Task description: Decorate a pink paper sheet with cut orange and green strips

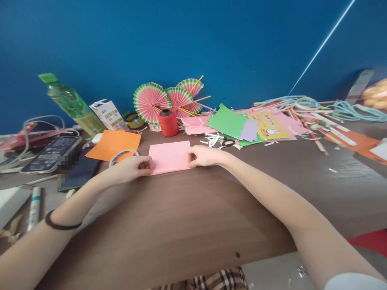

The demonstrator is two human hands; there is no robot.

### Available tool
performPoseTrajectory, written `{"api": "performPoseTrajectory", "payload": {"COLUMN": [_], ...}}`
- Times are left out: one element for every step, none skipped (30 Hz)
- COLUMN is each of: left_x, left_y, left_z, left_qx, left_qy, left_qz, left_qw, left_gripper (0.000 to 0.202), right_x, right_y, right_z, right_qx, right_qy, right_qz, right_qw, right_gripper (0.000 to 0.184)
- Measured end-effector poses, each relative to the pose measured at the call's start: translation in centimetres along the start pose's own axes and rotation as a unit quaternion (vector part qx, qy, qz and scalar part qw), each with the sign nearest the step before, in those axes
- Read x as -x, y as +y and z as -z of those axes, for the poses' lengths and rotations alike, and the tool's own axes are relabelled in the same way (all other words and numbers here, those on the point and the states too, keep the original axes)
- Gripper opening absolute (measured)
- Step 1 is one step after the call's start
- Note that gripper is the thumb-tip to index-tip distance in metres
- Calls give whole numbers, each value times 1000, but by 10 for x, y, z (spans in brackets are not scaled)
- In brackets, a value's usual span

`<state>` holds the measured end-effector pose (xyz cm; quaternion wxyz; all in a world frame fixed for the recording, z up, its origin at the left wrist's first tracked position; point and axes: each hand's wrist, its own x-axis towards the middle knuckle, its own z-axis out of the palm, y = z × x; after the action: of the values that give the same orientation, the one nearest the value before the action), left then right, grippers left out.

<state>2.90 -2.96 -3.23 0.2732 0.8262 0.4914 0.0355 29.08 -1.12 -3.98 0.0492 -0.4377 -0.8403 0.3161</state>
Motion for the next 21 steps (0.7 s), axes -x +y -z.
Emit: {"api": "performPoseTrajectory", "payload": {"left_x": [0,1,1,1,2,2,2,2,2,2,2,1,1,1,1,1,1,1,0,0,0], "left_y": [1,2,2,3,3,3,3,3,3,4,4,4,5,5,4,4,3,2,1,1,1], "left_z": [0,0,0,0,0,-1,-1,-1,-2,-2,-3,-3,-3,-4,-5,-5,-6,-7,-8,-9,-10], "left_qx": [-1,-3,-5,-8,-12,-17,-21,-24,-28,-30,-32,-34,-36,-37,-39,-44,-52,-64,-76,-88,-97], "left_qy": [0,-1,-2,-2,-3,-3,-2,0,2,4,5,5,4,5,7,11,17,23,29,33,34], "left_qz": [0,0,1,2,2,1,-2,-5,-7,-8,-8,-7,-7,-10,-18,-30,-46,-65,-82,-96,-104], "left_qw": [1000,1000,1000,1000,1000,1000,1000,1000,1000,999,999,999,999,999,999,999,997,996,993,991,989], "left_gripper": [11,11,11,11,11,11,11,11,10,9,9,8,7,6,5,4,3,4,7,9,13], "right_x": [0,1,1,1,1,1,1,1,0,0,0,0,-1,-1,-1,-1,0,0,0,0,1], "right_y": [0,-1,-2,-2,-3,-3,-3,-3,-3,-3,-2,-1,-1,-1,0,-1,-1,-2,-3,-4,-4], "right_z": [0,0,0,0,0,0,0,-1,-1,-1,-2,-2,-2,-3,-3,-3,-4,-4,-4,-5,-5], "right_qx": [1,1,2,2,2,2,2,1,0,-1,-4,-6,-8,-10,-10,-8,-4,3,9,15,19], "right_qy": [0,0,-1,-2,-3,-4,-3,-2,-2,-2,-2,-3,-4,-5,-5,-4,-4,-2,-2,-4,-7], "right_qz": [-1,-3,-5,-8,-9,-9,-8,-5,0,6,12,17,23,29,34,40,48,59,73,90,108], "right_qw": [1000,1000,1000,1000,1000,1000,1000,1000,1000,1000,1000,1000,1000,1000,999,999,999,998,997,996,994], "right_gripper": [10,10,10,10,10,10,10,10,10,9,9,8,7,7,6,6,5,4,5,6,9]}}
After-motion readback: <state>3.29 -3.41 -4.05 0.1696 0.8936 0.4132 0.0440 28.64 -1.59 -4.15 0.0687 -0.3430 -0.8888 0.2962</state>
